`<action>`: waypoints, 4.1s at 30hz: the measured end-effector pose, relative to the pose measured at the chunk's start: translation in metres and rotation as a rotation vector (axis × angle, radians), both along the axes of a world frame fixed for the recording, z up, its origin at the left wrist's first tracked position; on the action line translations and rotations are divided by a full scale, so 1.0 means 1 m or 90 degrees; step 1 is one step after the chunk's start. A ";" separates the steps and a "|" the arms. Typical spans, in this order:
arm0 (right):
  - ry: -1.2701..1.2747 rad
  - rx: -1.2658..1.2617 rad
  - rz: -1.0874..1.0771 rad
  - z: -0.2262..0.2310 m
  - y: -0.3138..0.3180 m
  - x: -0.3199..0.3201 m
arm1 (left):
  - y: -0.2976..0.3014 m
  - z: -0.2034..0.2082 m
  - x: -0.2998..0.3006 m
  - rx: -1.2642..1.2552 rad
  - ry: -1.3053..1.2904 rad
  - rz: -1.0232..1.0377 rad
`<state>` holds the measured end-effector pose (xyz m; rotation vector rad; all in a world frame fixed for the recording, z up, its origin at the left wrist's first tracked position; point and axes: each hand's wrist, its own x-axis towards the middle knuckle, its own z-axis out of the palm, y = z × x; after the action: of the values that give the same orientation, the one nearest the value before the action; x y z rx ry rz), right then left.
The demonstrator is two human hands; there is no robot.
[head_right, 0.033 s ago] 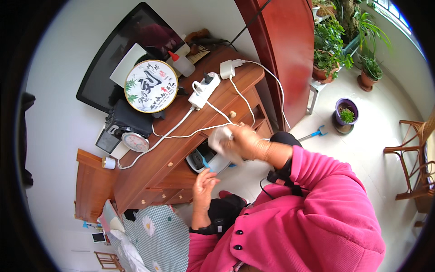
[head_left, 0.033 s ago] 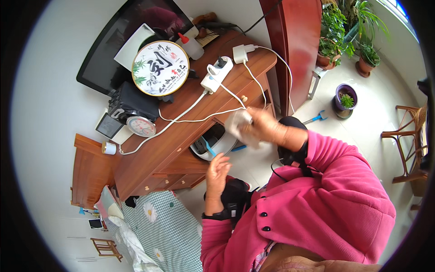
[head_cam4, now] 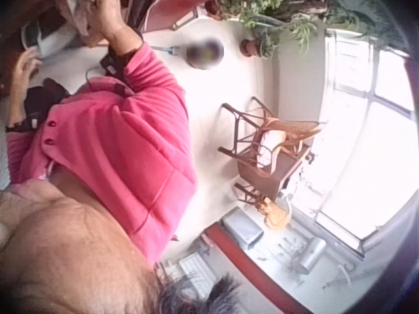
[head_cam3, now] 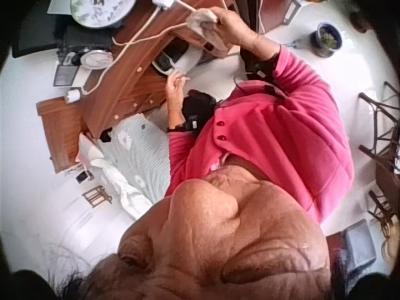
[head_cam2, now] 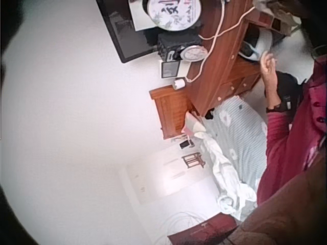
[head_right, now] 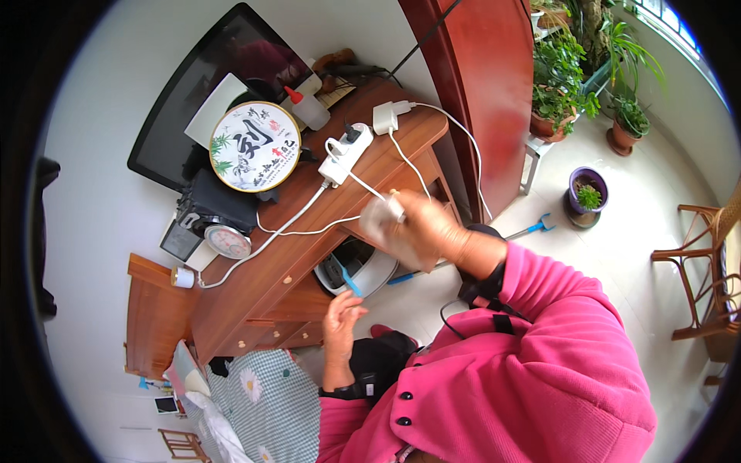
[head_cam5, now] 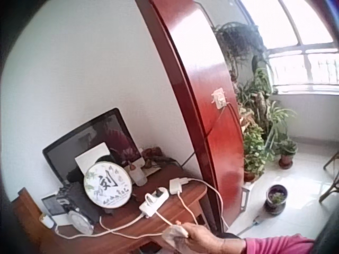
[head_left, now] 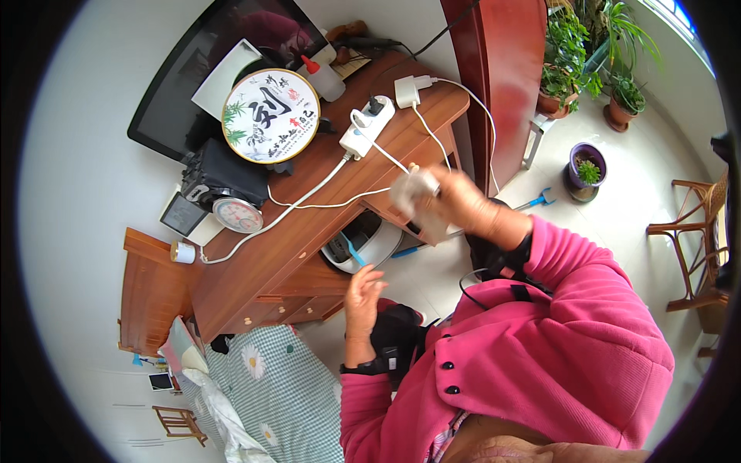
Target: The person wipes a desk surface and several objects on it using a cloth. They clean a mirror, a decorative plate, a small round gauge, and the desk surface itself, then place each item back on the desk.
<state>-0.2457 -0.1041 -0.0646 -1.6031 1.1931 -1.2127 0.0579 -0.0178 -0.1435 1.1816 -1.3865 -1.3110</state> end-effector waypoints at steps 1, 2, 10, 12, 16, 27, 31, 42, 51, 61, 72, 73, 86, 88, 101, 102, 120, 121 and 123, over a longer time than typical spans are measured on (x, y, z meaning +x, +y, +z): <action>0.088 -0.109 -0.111 0.012 -0.010 -0.020 | 0.003 -0.012 0.014 0.012 -0.012 0.074; 0.161 -0.237 -0.213 0.023 -0.020 -0.038 | 0.008 -0.026 0.029 0.009 -0.012 0.140; 0.496 -0.539 -0.336 0.056 -0.096 -0.088 | 0.051 -0.119 0.083 0.036 -0.227 0.303; 0.612 -0.369 -0.285 0.044 -0.112 -0.076 | 0.056 -0.127 0.080 0.015 -0.287 0.302; 0.639 -0.409 -0.274 0.023 -0.124 -0.069 | 0.057 -0.130 0.077 0.001 -0.386 0.311; 0.683 -0.152 -0.029 0.008 -0.004 -0.130 | 0.061 -0.125 0.079 -0.017 -0.322 0.349; 0.517 -0.313 -0.190 0.034 -0.022 -0.131 | 0.060 -0.126 0.079 -0.017 -0.305 0.354; 0.530 -0.204 -0.150 0.051 -0.051 -0.072 | 0.081 -0.122 0.090 0.008 -0.292 0.410; 0.482 -0.501 0.025 0.071 -0.043 0.053 | 0.078 -0.125 0.089 -0.004 -0.223 0.405; 0.766 -0.319 -0.053 0.058 -0.076 0.085 | 0.085 -0.125 0.097 -0.025 -0.179 0.415; 0.534 -0.378 0.068 0.047 -0.092 0.107 | 0.083 -0.128 0.095 -0.033 -0.193 0.425; 0.503 -0.366 0.109 0.051 -0.089 0.105 | 0.082 -0.129 0.095 -0.026 -0.179 0.422; 0.495 -0.270 0.029 0.099 -0.048 0.049 | 0.070 -0.119 0.095 0.055 -0.101 0.419; 0.509 -0.197 0.043 0.091 -0.044 0.071 | 0.059 -0.092 0.091 -0.012 -0.083 0.361; 0.342 -0.229 0.286 0.077 -0.009 0.085 | -0.137 0.143 0.069 -0.468 -0.689 0.084; 0.331 -0.169 0.287 0.076 -0.009 0.078 | -0.149 0.144 0.070 -0.469 -0.696 0.066; 0.247 -0.292 0.132 0.101 -0.066 0.093 | -0.156 0.115 0.059 -0.553 -0.635 0.151; 0.306 -0.353 0.098 0.104 -0.082 0.103 | -0.152 0.114 0.058 -0.553 -0.619 0.152; 0.372 -0.458 0.068 0.105 -0.114 0.129 | -0.148 0.114 0.057 -0.550 -0.590 0.158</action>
<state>-0.1166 -0.2183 0.0403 -2.6562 1.0275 -1.2119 0.1145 -0.1660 -0.0292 1.2801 -2.0358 0.1521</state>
